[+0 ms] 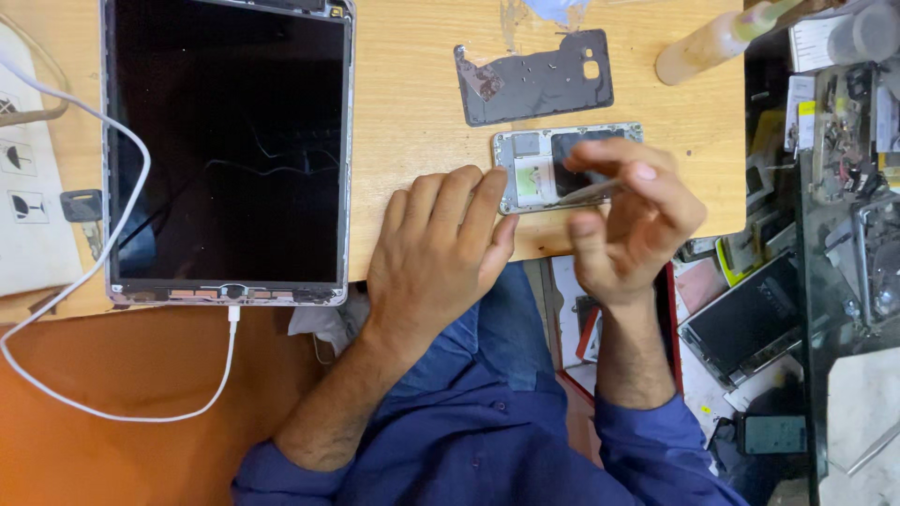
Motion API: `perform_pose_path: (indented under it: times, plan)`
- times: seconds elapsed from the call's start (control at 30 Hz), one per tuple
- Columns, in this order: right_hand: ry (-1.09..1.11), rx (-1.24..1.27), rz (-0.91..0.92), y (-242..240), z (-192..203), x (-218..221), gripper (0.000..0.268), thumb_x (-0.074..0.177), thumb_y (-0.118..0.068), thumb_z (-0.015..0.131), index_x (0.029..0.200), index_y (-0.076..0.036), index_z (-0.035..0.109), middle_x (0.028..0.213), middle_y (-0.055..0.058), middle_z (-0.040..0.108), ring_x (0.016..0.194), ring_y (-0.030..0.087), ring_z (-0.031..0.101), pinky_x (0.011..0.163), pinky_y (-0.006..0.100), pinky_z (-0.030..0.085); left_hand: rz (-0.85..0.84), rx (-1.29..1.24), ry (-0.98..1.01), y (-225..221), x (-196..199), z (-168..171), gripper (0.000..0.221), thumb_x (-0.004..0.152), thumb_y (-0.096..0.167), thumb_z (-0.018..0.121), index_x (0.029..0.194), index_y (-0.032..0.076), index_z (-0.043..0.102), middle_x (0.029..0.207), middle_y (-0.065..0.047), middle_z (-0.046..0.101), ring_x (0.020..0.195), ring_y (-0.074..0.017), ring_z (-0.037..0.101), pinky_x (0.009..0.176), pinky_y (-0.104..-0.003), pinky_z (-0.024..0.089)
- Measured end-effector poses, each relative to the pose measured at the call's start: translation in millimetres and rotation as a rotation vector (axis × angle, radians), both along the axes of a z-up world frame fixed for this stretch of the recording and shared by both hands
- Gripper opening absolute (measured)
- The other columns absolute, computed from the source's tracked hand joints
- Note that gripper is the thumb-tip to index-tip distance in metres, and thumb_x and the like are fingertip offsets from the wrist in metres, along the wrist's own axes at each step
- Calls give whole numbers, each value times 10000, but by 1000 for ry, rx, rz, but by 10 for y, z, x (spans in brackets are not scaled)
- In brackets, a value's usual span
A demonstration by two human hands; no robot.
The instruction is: The person uses a precision screwdriver to remove screws from a disassembled smartphone back housing. They then apply a liquid from a small bottle to the interior of the housing and continue to scrape and clean the surface with the screwdriver.
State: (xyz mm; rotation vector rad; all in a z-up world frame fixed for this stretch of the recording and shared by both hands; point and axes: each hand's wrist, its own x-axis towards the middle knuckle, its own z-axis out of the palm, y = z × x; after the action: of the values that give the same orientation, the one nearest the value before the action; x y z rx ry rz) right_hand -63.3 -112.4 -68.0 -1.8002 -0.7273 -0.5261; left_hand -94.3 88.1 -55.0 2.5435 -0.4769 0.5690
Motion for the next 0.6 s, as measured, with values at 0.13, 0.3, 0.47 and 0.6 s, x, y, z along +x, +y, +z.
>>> perform_pose_path:
  times: [0.13, 0.3, 0.47, 0.6]
  plan:
    - [63, 72, -4, -64, -64, -38, 498, 1108, 64, 588, 1447, -211, 348, 1217, 172, 567, 967, 264, 657, 882, 373, 634, 0, 20, -19, 2, 4, -4, 446, 930, 311, 790, 1262, 54, 640, 1129, -56, 599, 1029, -225, 580, 854, -382, 469]
    - [53, -4, 26, -193, -190, -88, 723, 1057, 141, 685, 1516, -216, 255, 1233, 214, 607, 990, 240, 685, 874, 336, 630, -11, 11, -14, 0, -11, -4, 438, 935, 309, 786, 1263, 55, 643, 1135, -56, 600, 1024, -225, 578, 844, -383, 458]
    - [120, 203, -76, -348, -246, -86, 733, 1131, 123, 715, 1569, -258, 268, 1168, 183, 620, 1001, 244, 667, 929, 393, 657, -20, -22, -15, -22, -19, 63, 385, 917, 273, 774, 1224, 76, 652, 1131, -52, 601, 1033, -233, 580, 850, -395, 446]
    - [272, 261, -81, -425, -232, 56, 720, 1149, 114, 724, 1573, -206, 237, 1150, 180, 611, 993, 246, 670, 934, 390, 646, -73, -61, 57, -130, 19, 176, 168, 958, 205, 756, 1067, 109, 671, 1003, -33, 581, 961, -221, 578, 810, -390, 451]
